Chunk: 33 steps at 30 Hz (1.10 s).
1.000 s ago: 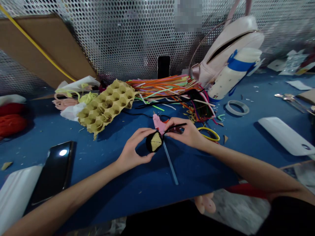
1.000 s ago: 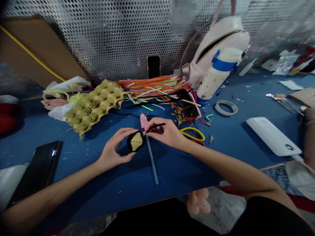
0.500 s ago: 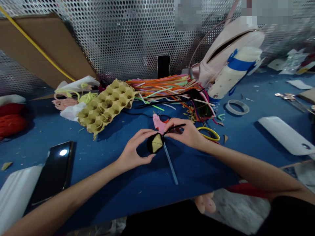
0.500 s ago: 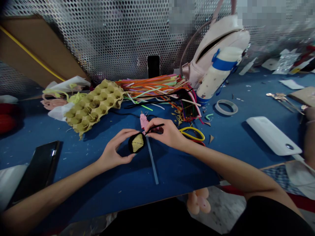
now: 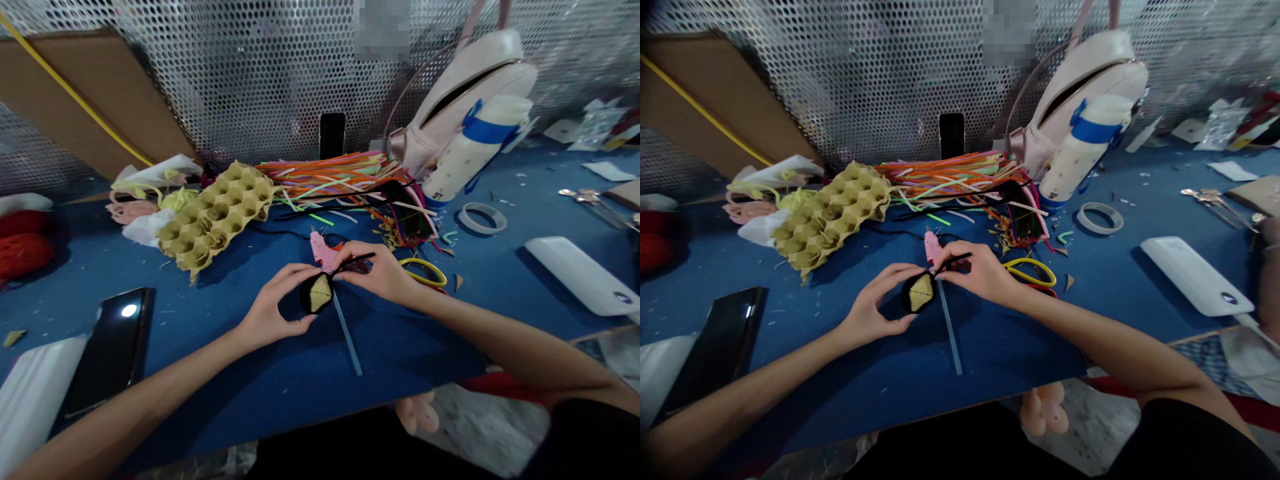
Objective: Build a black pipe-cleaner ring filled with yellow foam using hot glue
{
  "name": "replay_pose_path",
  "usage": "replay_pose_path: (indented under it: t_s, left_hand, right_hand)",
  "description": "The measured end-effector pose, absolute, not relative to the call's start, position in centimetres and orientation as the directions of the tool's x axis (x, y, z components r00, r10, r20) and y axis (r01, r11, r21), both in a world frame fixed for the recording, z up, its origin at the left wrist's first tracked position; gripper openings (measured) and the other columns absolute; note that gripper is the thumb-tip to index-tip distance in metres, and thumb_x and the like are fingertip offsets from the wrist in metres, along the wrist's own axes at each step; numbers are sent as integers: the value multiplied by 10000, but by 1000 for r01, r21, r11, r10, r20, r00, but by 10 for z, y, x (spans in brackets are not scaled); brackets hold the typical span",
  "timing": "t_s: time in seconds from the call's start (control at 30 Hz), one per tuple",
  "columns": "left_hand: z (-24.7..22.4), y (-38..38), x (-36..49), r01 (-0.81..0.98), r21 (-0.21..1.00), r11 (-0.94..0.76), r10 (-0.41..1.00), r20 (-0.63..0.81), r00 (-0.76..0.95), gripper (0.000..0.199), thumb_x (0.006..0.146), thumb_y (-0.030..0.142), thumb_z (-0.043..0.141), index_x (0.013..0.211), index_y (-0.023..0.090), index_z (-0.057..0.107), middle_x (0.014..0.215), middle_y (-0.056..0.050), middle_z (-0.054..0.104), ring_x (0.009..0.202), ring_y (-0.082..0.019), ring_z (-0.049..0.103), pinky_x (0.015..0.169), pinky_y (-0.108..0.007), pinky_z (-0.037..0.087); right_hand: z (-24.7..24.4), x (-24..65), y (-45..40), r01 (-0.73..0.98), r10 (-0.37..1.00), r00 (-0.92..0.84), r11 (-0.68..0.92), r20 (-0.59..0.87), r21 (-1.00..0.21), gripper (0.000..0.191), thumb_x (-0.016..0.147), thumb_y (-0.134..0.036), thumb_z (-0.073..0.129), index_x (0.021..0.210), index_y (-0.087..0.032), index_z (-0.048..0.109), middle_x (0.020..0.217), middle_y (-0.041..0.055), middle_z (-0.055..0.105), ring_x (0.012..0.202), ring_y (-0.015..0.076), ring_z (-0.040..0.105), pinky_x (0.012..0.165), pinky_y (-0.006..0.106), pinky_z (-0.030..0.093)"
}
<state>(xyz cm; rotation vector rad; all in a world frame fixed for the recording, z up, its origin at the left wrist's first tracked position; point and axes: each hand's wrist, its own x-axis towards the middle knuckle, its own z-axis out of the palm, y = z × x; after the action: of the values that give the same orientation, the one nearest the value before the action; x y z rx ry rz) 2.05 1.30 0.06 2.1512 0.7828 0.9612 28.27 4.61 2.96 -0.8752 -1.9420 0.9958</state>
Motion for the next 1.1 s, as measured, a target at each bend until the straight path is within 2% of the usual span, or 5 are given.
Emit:
replay_pose_path:
  t_s: [0.33, 0.67, 0.83, 1.1]
  left_hand:
    - [-2, 13, 21, 235, 755, -613, 719, 410, 561, 701, 806, 181, 770, 1474, 255, 570, 1396, -137, 617, 1300, -299, 628, 1122, -505, 524]
    - [-1, 12, 22, 230, 759, -609, 709, 392, 586, 712, 805, 184, 773, 1482, 261, 566, 1409, -132, 615, 1315, -295, 627, 1134, -480, 517]
    - [0, 13, 23, 216, 767, -605, 712, 398, 578, 709, 799, 184, 771, 1474, 248, 562, 1403, -138, 632, 1316, -301, 628, 1134, -495, 517]
    - [0, 13, 23, 194, 798, -571, 718, 371, 588, 696, 790, 180, 778, 1455, 248, 582, 1396, -132, 651, 1309, -295, 638, 1140, -486, 513]
  right_hand:
    - [29, 284, 47, 229, 839, -463, 423, 284, -876, 161, 868, -328, 837, 912, -195, 758, 948, 38, 775, 866, 167, 734, 763, 271, 593]
    - [28, 284, 49, 213, 844, -442, 426, 302, -879, 122, 881, -310, 820, 910, -200, 774, 927, 30, 789, 799, 149, 737, 729, 269, 588]
    - [28, 285, 49, 224, 843, -437, 439, 313, -870, 94, 874, -269, 820, 897, -194, 768, 915, 27, 788, 797, 148, 732, 702, 257, 566]
    - [26, 287, 49, 270, 826, -460, 479, 325, -835, 60, 868, -203, 822, 907, -207, 776, 933, 18, 777, 835, 146, 713, 748, 262, 541]
